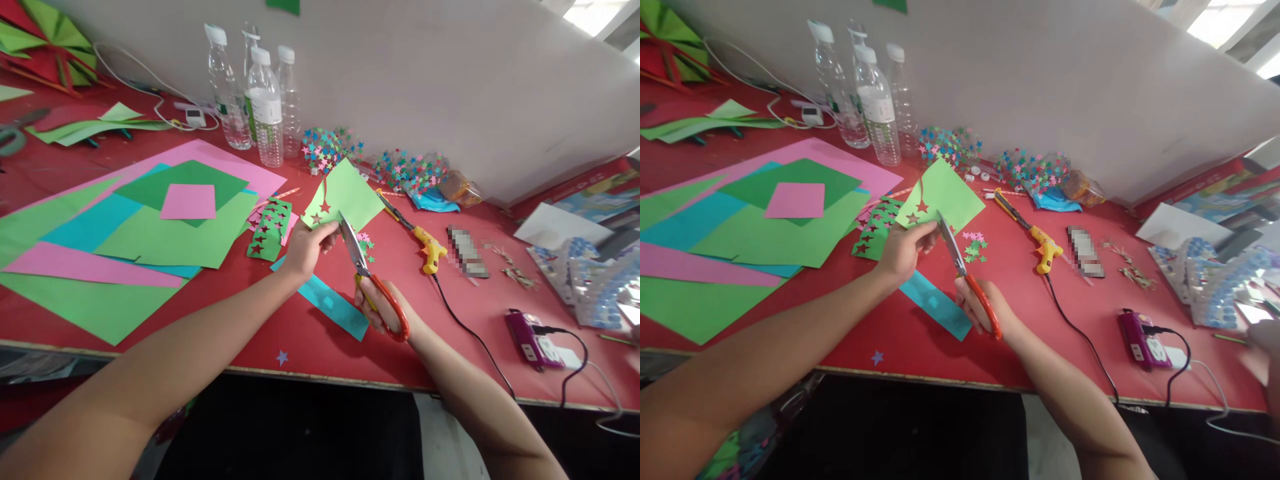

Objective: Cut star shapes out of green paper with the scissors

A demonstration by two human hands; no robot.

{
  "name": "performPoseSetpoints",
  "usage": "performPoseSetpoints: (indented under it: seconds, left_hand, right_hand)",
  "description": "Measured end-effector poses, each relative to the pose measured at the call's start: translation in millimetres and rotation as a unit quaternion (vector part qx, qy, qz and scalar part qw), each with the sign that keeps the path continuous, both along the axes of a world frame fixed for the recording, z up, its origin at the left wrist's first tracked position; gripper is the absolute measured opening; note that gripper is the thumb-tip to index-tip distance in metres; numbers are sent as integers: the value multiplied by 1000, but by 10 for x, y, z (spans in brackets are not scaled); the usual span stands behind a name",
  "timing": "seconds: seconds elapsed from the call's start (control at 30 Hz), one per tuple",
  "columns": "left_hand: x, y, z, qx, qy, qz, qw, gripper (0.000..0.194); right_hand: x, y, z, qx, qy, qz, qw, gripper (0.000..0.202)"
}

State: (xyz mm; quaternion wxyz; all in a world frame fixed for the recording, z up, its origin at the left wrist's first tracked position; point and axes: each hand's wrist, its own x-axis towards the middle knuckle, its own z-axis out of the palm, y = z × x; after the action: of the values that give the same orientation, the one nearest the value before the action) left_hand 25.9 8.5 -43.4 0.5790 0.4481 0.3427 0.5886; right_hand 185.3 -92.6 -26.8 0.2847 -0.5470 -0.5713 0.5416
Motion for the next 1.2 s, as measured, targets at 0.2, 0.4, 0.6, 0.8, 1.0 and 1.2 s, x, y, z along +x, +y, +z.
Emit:
performPoseSetpoints:
  seconds: [0.2, 0.4, 0.6, 0.8, 1.0, 1.2]
  left_hand:
    - [8, -2, 2, 3, -21, -6, 1000, 23]
    - [18, -22, 1, -5, -7, -9, 1000, 24]
    - [17, -7, -16, -7, -6, -13, 1000, 25]
    - [6, 0, 6, -5, -10, -9, 1000, 22]
    - [-16, 8, 23, 7, -31, -21, 999, 22]
    - [-71, 40, 63, -14, -46, -15, 999, 21]
  right_hand:
    - [-25, -13, 0, -4, 6, -5, 1000, 56]
    - [-9, 5, -30, 6, 5, 14, 1000, 56]
    - [-22, -5, 17, -1, 3, -13, 1000, 53]
    - [5, 2, 47, 3, -10, -6, 1000, 52]
    - [25, 11, 80, 1, -16, 3, 1000, 49]
    - [19, 15, 125, 20, -38, 4, 999, 49]
